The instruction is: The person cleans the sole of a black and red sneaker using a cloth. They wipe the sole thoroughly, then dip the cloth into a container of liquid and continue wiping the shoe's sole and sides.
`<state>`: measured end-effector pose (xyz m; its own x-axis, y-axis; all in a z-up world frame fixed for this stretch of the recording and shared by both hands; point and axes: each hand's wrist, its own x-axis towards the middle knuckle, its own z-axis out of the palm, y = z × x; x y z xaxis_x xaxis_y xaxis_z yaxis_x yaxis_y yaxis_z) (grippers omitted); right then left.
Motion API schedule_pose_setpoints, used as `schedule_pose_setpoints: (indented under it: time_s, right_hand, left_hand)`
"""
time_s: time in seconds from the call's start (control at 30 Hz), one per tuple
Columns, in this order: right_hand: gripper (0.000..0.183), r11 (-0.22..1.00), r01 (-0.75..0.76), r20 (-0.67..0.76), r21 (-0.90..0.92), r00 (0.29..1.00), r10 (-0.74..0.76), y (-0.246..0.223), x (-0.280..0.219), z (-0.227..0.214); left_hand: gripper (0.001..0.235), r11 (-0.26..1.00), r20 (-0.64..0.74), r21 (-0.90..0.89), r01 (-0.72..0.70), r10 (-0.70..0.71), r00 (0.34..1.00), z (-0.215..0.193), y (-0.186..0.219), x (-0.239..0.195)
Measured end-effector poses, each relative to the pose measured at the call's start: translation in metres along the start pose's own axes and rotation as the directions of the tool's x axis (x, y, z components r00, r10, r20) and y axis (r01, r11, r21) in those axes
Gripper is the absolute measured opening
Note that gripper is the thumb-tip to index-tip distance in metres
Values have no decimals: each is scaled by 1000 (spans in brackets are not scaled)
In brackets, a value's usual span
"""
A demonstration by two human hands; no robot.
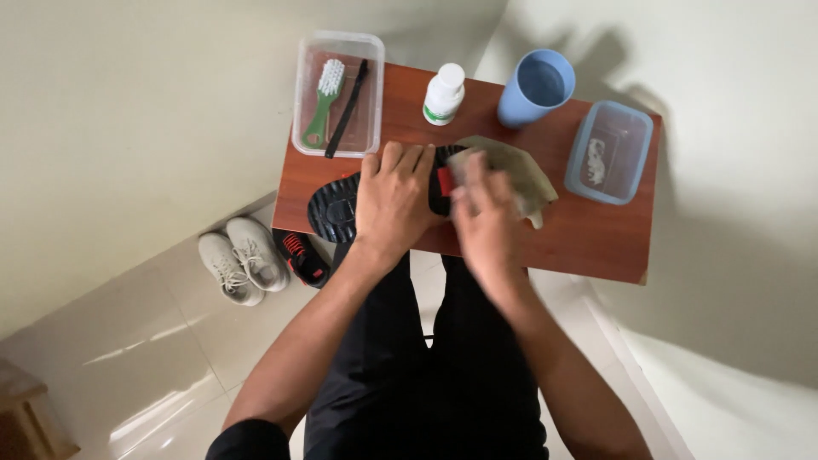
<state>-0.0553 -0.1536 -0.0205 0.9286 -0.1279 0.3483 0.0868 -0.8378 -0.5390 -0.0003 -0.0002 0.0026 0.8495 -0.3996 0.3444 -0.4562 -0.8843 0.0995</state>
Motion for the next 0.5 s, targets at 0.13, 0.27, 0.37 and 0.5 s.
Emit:
schedule_pose_setpoints:
  time_s: [0.13,0.27,0.37,0.5]
  right_hand:
    - [52,998,46,35,54,998,-48,25,3,5]
    - [52,998,25,-19,-56,999,-26,20,4,2]
    - [52,998,40,16,-48,999,-39,25,-5,5]
    - [52,995,73,-98,-71,992,-79,69,16,8]
  left_hand:
    - [91,999,-17,35,-9,10,1000,-6,2,-1]
    - [98,1000,-17,-15,-5,5,1000,-5,0,-2]
    - [93,1000,-25,-8,-10,9,1000,-5,3,1]
    - [100,1000,-21,-8,-3,3,1000,-1,1,0]
